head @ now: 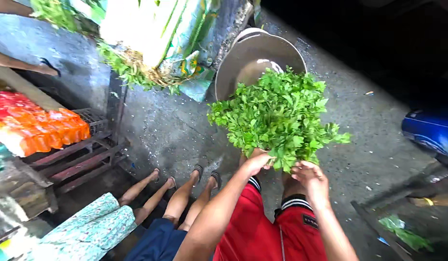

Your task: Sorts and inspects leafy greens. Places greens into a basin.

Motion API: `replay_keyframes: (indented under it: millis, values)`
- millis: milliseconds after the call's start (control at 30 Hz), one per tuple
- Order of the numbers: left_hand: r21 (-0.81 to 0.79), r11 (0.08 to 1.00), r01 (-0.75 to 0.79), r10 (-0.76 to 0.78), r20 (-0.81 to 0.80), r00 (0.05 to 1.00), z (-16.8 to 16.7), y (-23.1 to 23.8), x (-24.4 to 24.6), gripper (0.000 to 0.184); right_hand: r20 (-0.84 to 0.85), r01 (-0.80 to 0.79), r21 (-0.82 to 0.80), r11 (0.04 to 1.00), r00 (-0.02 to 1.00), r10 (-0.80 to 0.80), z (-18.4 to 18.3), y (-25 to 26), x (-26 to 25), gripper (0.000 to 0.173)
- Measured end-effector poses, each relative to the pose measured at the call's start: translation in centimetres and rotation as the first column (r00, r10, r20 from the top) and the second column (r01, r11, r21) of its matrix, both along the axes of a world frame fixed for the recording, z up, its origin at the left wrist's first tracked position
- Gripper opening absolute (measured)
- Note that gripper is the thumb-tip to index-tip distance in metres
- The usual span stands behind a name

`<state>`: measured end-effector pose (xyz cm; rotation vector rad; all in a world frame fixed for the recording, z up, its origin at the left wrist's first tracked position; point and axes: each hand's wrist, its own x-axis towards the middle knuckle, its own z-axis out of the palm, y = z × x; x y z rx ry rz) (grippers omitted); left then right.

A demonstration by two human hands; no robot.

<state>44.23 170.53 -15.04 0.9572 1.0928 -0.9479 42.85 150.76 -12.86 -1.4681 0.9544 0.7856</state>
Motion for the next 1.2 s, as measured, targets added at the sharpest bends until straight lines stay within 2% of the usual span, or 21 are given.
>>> replay_keyframes:
  millis: [100, 200, 267, 333, 433, 533, 600, 667, 700, 767, 833, 900, 967, 1033, 1133, 1200]
  values:
    - [-0.019, 0.999, 0.039, -0.038, 0.050, 0.998, 3.8, 0.5, 1.5, 0.008, -0.194, 0.198, 0.051, 0.979, 0.963, -0.185, -0.2, -1.5, 1.4, 0.039]
    - [-0.013, 0.982, 0.190, -0.189, 0.078, 0.979, 5.9, 0.7, 1.4, 0.010, -0.197, 0.262, 0.219, 0.940, 0.955, -0.220, 0.4, -1.7, 1.9, 0.036]
    - [0.009, 0.939, 0.344, -0.344, 0.027, 0.939, 6.1, 0.5, 1.3, 0.013, -0.188, 0.251, 0.233, 0.940, 0.960, -0.209, 0.3, -1.1, 2.5, 0.029]
    - [0.017, 0.914, 0.406, -0.405, -0.032, 0.914, 5.0, 0.3, 1.1, 0.019, -0.193, 0.216, 0.180, 0.960, 0.964, -0.181, -0.8, -0.3, 2.4, 0.028]
    - [0.098, 0.888, 0.449, -0.442, -0.078, 0.893, 1.5, 0.4, 0.0, 0.023, -0.252, 0.107, 0.066, 0.992, 0.964, -0.088, -2.1, 0.5, 1.3, 0.040]
    - [0.170, 0.843, 0.510, -0.503, -0.087, 0.860, -0.4, 0.8, -1.4, 0.019, -0.262, -0.226, -0.109, 0.968, 0.946, 0.191, -1.1, -0.8, -1.3, 0.049]
    - [0.164, 0.866, 0.472, -0.466, -0.076, 0.881, -0.6, 0.6, -2.0, 0.014, -0.277, -0.520, -0.092, 0.849, 0.833, 0.480, 1.2, -2.4, -2.8, 0.046]
    - [0.126, 0.930, 0.345, -0.341, -0.056, 0.939, -0.6, 0.0, -2.5, 0.014, -0.263, -0.710, 0.126, 0.692, 0.649, 0.714, 4.8, -2.2, -2.5, 0.034]
    - [0.108, 0.957, 0.271, -0.268, -0.043, 0.963, -0.7, -0.4, -2.7, 0.016, -0.192, -0.762, 0.190, 0.620, 0.590, 0.784, 6.4, -1.2, -1.9, 0.032]
    - [0.101, 0.985, 0.136, -0.135, -0.018, 0.991, -1.0, -1.5, -3.0, 0.018, 0.029, -0.844, 0.097, 0.527, 0.532, 0.846, 8.5, 1.5, -0.7, 0.033]
    - [0.149, 0.988, 0.043, -0.044, 0.002, 0.999, -1.0, -2.6, -3.3, 0.016, 0.119, -0.869, -0.114, 0.481, 0.469, 0.875, 8.5, 4.8, 1.4, 0.033]
    - [0.223, 0.975, 0.016, -0.024, 0.037, 0.999, 0.3, -3.4, -3.1, 0.013, -0.046, -0.928, -0.193, 0.319, 0.334, 0.942, 6.9, 7.9, 4.2, 0.038]
    - [0.248, 0.969, -0.012, -0.005, 0.068, 0.998, 1.7, -3.7, -2.5, 0.028, -0.237, -0.977, -0.141, 0.162, 0.192, 0.952, 4.7, 10.1, 6.4, 0.043]
    - [0.228, 0.972, -0.049, 0.033, 0.071, 0.997, 1.6, -3.7, -2.3, 0.039, -0.335, -0.991, -0.102, 0.092, 0.121, 0.934, 3.1, 11.5, 7.7, 0.045]
    - [0.174, 0.978, -0.119, 0.114, 0.039, 0.993, 0.5, -3.6, -2.8, 0.026, -0.421, -1.000, -0.020, 0.022, 0.029, 0.906, 2.7, 12.6, 8.9, 0.048]
    - [0.132, 0.978, -0.162, 0.157, 0.052, 0.986, -0.1, -3.5, -3.2, 0.024, -0.456, -0.999, 0.023, -0.040, -0.046, 0.889, 2.7, 13.3, 9.5, 0.050]
